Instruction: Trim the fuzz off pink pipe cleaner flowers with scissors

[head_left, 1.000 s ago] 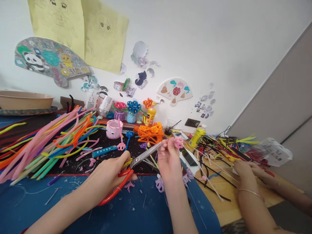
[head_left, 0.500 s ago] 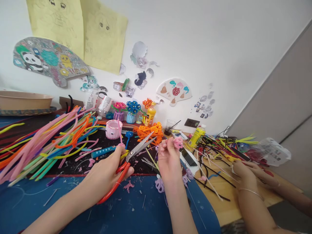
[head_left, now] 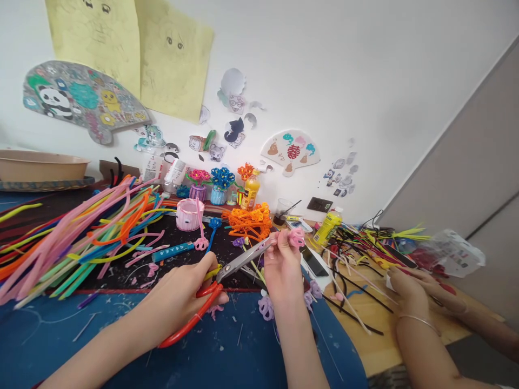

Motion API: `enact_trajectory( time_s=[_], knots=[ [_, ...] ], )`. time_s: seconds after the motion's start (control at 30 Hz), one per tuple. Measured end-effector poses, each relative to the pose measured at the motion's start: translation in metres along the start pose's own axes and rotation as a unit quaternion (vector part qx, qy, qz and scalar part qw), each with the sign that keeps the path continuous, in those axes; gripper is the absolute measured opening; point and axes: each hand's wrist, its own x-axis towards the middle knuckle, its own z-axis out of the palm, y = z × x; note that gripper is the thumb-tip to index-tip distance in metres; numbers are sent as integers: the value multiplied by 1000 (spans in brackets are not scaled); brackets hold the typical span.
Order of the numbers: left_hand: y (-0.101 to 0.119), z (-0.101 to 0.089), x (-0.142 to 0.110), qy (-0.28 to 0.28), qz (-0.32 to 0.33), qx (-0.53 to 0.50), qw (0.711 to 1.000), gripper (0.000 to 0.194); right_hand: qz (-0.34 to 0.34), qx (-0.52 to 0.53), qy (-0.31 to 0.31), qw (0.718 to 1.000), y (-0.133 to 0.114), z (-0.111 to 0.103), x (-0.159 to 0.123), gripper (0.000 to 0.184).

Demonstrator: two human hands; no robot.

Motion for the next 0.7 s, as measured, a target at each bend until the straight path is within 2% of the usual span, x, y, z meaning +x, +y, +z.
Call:
enact_trajectory(
  time_s=[0.27, 0.5, 0.7],
  knots=[
    [-5, 3, 2, 6, 12, 4, 1000, 23, -22, -46, -5, 999, 1, -2, 1, 35],
    [-11, 6, 6, 30, 9, 40, 999, 27, -15, -13, -12, 1000, 2, -2, 1, 34],
    [-9, 0, 3, 110, -24, -20, 993, 24, -9, -17, 7, 1000, 1, -2, 2, 34]
  ],
)
